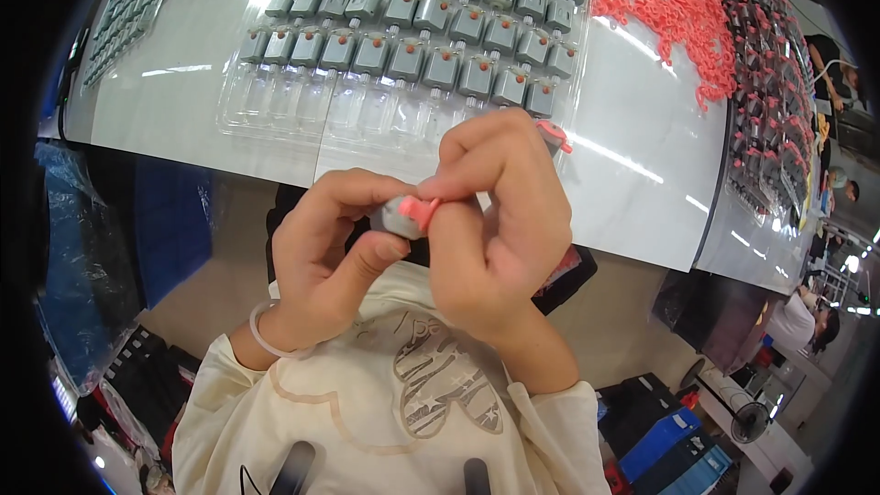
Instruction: Manually attaching pink plastic components to small electric motors on an assembly line.
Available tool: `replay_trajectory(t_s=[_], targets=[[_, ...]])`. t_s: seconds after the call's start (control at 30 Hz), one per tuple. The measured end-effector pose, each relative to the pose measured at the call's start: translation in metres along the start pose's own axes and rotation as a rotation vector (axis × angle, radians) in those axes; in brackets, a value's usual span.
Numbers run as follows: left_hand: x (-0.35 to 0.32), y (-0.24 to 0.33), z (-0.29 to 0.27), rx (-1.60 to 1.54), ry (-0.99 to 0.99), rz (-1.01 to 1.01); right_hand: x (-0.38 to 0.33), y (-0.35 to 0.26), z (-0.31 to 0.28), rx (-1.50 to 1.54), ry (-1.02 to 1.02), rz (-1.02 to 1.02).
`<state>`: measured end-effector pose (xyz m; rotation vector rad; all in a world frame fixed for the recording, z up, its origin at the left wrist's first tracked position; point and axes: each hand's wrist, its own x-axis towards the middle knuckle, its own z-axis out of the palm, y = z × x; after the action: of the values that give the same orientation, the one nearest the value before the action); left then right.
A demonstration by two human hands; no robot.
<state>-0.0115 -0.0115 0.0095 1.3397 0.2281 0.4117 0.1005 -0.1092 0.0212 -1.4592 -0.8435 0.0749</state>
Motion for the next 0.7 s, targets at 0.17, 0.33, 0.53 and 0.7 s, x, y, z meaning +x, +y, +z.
replay_trajectory(t_s=[0.17, 0.33, 0.53, 0.7], targets=[[0.005, 0.002, -0.004, 0.293, 0.022, 0.213, -0.001, -0.014, 0.006, -0.065, 0.023, 0.068], [0.002, 0.003, 0.000, 0.338, 0.006, 0.198, -0.006, -0.007, -0.002, -0.378, -0.068, -0.319], [-0.004, 0.000, -0.005, 0.126, 0.072, 0.036, -0.010, -0.014, -0.011, -0.362, -0.203, -0.223], [0.001, 0.000, 0.001, 0.225, -0.010, 0.173, -0.004, -0.023, -0.032, -0.140, -0.282, 0.026]])
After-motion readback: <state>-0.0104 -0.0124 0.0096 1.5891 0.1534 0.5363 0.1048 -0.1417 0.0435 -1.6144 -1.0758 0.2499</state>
